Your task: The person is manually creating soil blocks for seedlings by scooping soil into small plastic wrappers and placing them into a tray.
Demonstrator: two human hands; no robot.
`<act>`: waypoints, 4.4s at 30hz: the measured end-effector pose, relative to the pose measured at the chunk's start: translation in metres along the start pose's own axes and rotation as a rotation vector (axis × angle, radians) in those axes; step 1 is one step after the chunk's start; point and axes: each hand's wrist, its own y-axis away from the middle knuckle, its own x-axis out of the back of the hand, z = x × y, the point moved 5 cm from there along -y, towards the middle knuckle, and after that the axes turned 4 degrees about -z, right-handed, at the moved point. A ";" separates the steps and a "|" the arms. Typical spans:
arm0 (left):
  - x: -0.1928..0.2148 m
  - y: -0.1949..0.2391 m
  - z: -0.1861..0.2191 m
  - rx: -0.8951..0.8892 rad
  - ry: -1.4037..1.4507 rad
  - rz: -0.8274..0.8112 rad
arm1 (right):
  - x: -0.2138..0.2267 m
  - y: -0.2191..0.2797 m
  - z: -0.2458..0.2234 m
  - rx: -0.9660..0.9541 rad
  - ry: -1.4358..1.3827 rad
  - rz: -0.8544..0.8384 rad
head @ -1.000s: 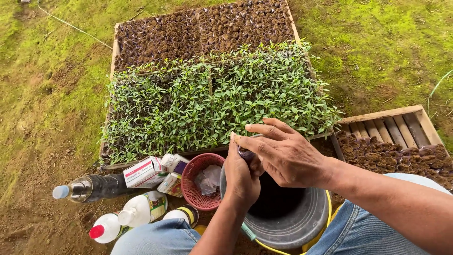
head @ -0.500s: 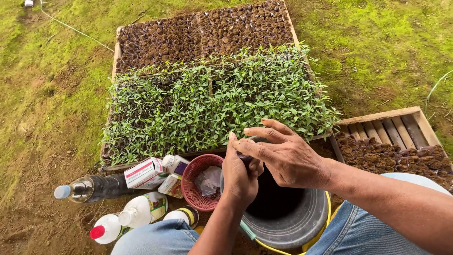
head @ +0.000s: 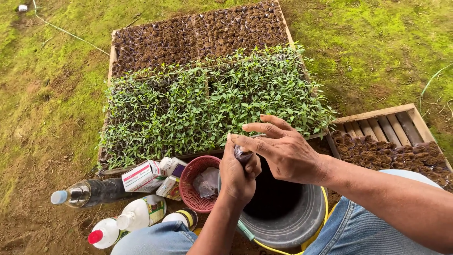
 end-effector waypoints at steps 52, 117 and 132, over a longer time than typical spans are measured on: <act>0.020 -0.020 -0.003 0.063 0.094 -0.237 | -0.017 0.019 0.038 -0.336 -0.243 0.089; 0.058 -0.034 -0.044 0.130 0.104 0.026 | -0.057 0.002 0.041 -1.316 -1.705 0.477; 0.040 -0.015 -0.046 0.161 0.141 0.174 | -0.063 -0.010 0.017 -1.117 -1.385 0.589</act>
